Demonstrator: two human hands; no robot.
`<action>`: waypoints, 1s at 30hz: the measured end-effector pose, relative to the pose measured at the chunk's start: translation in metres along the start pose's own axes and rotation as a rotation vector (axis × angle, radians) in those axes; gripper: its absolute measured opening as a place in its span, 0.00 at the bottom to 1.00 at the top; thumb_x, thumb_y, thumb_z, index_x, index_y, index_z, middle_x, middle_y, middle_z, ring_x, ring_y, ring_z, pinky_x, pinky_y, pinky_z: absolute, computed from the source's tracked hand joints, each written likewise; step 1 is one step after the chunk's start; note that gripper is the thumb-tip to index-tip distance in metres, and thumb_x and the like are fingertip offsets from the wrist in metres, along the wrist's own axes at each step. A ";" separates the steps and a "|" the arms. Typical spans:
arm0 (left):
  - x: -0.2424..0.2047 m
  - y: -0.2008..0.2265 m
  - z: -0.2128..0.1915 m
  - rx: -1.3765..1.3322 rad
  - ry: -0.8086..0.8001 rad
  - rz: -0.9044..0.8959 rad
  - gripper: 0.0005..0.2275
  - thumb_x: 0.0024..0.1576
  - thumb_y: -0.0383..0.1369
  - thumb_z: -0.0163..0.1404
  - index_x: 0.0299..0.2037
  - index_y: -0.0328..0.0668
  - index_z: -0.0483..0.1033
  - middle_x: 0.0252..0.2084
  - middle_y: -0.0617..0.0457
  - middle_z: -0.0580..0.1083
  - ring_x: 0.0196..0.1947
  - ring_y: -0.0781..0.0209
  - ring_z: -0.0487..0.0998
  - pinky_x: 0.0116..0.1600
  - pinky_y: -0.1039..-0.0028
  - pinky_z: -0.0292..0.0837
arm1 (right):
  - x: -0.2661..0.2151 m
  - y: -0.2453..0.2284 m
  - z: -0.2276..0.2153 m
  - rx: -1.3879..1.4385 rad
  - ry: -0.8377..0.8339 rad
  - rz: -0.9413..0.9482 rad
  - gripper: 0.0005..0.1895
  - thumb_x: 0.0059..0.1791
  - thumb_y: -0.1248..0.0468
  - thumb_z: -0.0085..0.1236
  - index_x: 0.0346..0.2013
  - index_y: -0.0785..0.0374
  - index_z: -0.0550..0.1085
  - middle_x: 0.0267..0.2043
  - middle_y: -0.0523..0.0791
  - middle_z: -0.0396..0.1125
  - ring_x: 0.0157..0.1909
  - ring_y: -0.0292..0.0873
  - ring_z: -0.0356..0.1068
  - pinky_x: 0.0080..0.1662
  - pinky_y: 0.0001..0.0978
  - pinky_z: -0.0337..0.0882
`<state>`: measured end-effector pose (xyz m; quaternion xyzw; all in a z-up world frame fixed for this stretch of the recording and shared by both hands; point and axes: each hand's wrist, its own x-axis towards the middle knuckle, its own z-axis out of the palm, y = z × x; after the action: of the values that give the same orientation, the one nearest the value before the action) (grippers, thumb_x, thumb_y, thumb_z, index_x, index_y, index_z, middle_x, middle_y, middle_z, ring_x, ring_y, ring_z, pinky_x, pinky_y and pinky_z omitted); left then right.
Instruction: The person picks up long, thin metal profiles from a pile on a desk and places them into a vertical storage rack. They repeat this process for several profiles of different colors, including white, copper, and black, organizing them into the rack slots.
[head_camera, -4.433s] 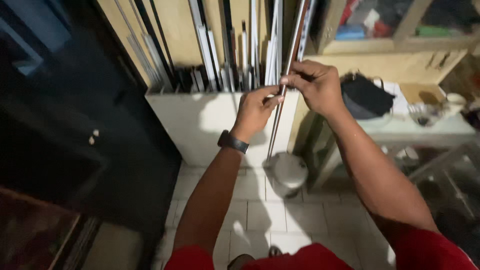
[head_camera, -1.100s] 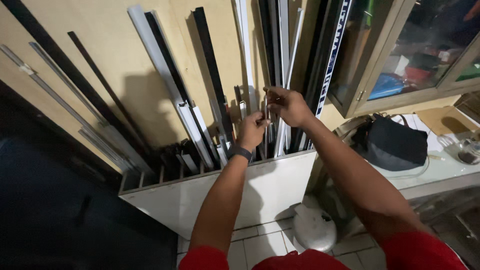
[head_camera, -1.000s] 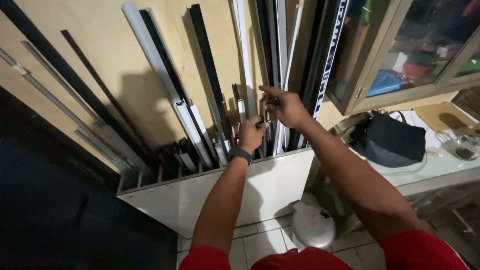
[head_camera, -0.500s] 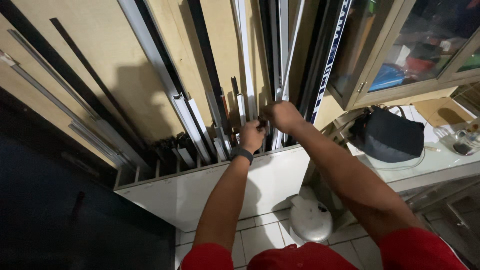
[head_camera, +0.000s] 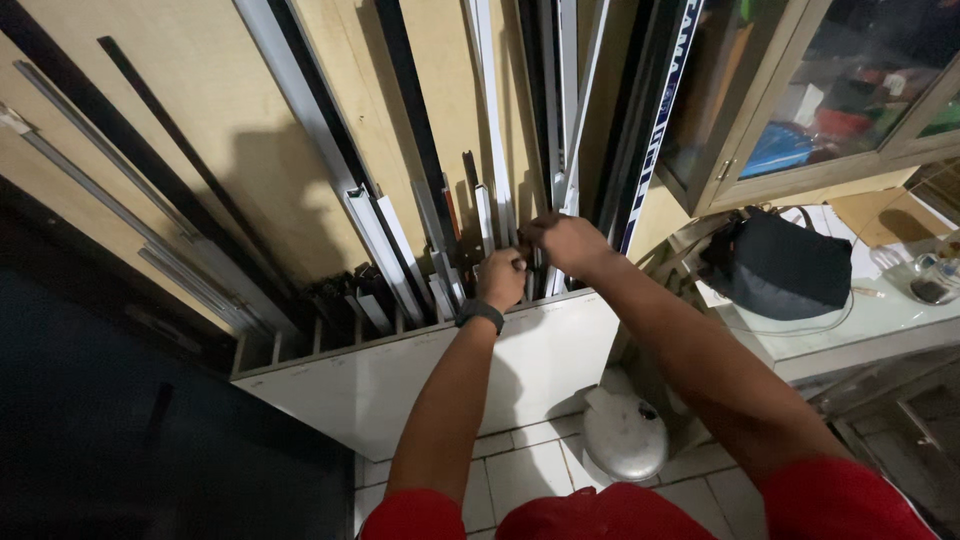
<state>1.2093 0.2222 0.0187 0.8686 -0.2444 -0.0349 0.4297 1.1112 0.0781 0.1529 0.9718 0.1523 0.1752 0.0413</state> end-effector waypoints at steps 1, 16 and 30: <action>0.011 -0.017 0.009 -0.062 0.019 0.072 0.07 0.65 0.28 0.46 0.34 0.37 0.72 0.31 0.43 0.69 0.39 0.30 0.71 0.43 0.45 0.79 | -0.005 -0.006 -0.016 0.012 -0.001 -0.012 0.09 0.51 0.69 0.54 0.43 0.60 0.80 0.45 0.54 0.75 0.41 0.62 0.76 0.37 0.50 0.76; -0.090 -0.071 0.053 -0.018 -0.186 0.008 0.11 0.60 0.30 0.48 0.51 0.43 0.80 0.47 0.41 0.78 0.52 0.36 0.78 0.55 0.49 0.75 | -0.181 -0.020 0.085 0.583 -0.226 0.488 0.18 0.51 0.52 0.57 0.45 0.63 0.80 0.40 0.55 0.77 0.43 0.62 0.75 0.42 0.51 0.74; -0.219 0.043 0.119 0.263 -1.065 0.257 0.18 0.62 0.43 0.50 0.59 0.46 0.78 0.51 0.44 0.80 0.55 0.44 0.80 0.59 0.56 0.74 | -0.463 -0.124 0.087 0.789 -0.036 1.431 0.21 0.52 0.49 0.59 0.56 0.53 0.81 0.52 0.49 0.79 0.56 0.57 0.76 0.57 0.56 0.75</action>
<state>0.9673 0.2128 -0.0559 0.7407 -0.5336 -0.3850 0.1358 0.6935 0.0501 -0.0974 0.7797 -0.4552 0.0768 -0.4232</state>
